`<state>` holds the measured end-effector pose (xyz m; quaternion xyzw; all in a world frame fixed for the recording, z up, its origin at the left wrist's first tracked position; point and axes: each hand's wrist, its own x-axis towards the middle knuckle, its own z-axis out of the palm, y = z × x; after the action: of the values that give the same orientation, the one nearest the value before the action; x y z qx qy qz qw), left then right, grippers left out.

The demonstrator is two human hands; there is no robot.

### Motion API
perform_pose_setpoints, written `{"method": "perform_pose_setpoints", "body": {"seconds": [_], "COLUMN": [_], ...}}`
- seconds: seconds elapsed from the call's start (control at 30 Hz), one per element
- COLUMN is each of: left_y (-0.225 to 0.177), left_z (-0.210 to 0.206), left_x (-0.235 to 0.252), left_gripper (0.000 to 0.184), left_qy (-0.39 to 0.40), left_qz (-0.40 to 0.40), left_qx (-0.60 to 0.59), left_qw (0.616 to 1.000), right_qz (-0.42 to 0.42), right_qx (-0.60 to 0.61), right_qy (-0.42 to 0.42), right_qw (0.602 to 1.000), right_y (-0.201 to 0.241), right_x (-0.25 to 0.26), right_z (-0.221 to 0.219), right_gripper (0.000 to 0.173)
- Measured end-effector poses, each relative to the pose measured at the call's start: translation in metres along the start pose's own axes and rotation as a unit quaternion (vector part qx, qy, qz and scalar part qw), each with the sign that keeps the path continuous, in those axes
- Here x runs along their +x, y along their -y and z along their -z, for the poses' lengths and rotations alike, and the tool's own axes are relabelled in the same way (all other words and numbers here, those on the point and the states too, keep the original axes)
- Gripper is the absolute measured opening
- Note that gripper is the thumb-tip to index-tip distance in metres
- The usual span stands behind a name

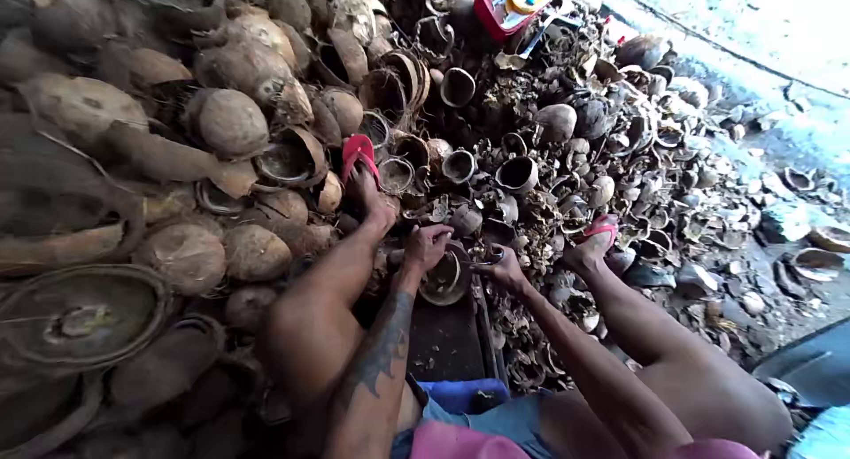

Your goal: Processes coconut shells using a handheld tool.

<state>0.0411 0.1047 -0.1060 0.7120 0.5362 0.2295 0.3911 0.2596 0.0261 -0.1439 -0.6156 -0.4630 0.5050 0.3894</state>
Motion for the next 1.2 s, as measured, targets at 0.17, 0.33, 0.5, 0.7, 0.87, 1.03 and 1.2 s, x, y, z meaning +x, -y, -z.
{"method": "perform_pose_setpoints", "body": {"seconds": [0.17, 0.33, 0.5, 0.7, 0.87, 1.03, 1.2], "left_y": [0.016, 0.034, 0.030, 0.017, -0.049, -0.021, 0.027], "left_z": [-0.002, -0.033, -0.034, -0.035, -0.012, 0.003, -0.007], "left_x": [-0.035, -0.037, -0.039, -0.043, -0.048, -0.030, -0.012], "left_gripper": [0.042, 0.037, 0.037, 0.035, 0.033, 0.030, 0.033], "left_qy": [-0.109, -0.133, -0.108, -0.128, -0.095, -0.035, 0.048], "left_qz": [0.086, 0.019, 0.042, 0.060, 0.154, 0.094, 0.041], "left_qx": [0.030, 0.070, 0.074, 0.063, 0.059, 0.076, 0.019], "left_qw": [0.990, 0.988, 0.990, 0.988, 0.982, 0.992, 0.998], "right_qz": [-0.117, -0.081, 0.037, -0.002, -0.044, 0.025, 0.026], "right_qx": [0.130, -0.004, -0.210, -0.184, -0.068, -0.053, -0.145], "right_qy": [-0.197, -0.162, 0.079, -0.135, -0.301, -0.113, 0.002], "right_qw": [0.965, 0.983, 0.974, 0.974, 0.950, 0.992, 0.989], "right_y": [0.011, 0.011, 0.037, 0.055, 0.049, -0.005, 0.000], "right_x": [-0.085, -0.037, 0.024, -0.086, -0.096, 0.002, 0.015], "right_z": [-0.047, -0.027, 0.012, -0.045, -0.047, -0.008, 0.006], "right_gripper": [0.020, 0.032, 0.034, 0.029, 0.021, 0.028, 0.033]}}
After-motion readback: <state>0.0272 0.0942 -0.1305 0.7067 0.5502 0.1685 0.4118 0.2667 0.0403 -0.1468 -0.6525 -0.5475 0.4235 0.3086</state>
